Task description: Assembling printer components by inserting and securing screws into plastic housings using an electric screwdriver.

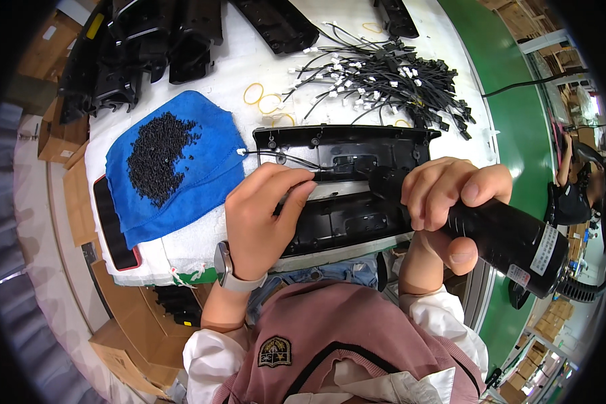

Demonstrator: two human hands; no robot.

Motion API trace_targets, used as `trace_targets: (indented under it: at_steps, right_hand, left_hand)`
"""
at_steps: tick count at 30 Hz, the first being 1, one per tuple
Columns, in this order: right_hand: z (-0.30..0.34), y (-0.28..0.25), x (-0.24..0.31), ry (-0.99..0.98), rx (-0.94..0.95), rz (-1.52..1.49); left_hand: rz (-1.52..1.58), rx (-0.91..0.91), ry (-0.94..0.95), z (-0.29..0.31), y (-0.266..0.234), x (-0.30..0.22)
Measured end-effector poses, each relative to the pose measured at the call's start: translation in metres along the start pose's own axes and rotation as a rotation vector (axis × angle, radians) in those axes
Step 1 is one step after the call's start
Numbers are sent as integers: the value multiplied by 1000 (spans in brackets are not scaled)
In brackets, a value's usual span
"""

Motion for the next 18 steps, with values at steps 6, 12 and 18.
trace_targets:
  at_steps: [6, 12, 18]
  right_hand:
    - [-3, 4, 4, -39, 69, -17]
    - [-2, 6, 3, -16, 82, -14]
    - [1, 4, 3, -19, 58, 9]
  left_hand:
    - [-11, 26, 12, 1, 3, 0]
    - [-24, 51, 0, 2, 6, 1]
    - [-38, 46, 8, 2, 8, 1]
Point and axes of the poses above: each hand's wrist, its own z-axis away from the middle knuckle, its own y-axis out of the palm, x = y × z, the point moved 10 cm from there along -z, towards the middle knuckle, and after that the axes turned 2 degrees about z, right-handed, at the moved point
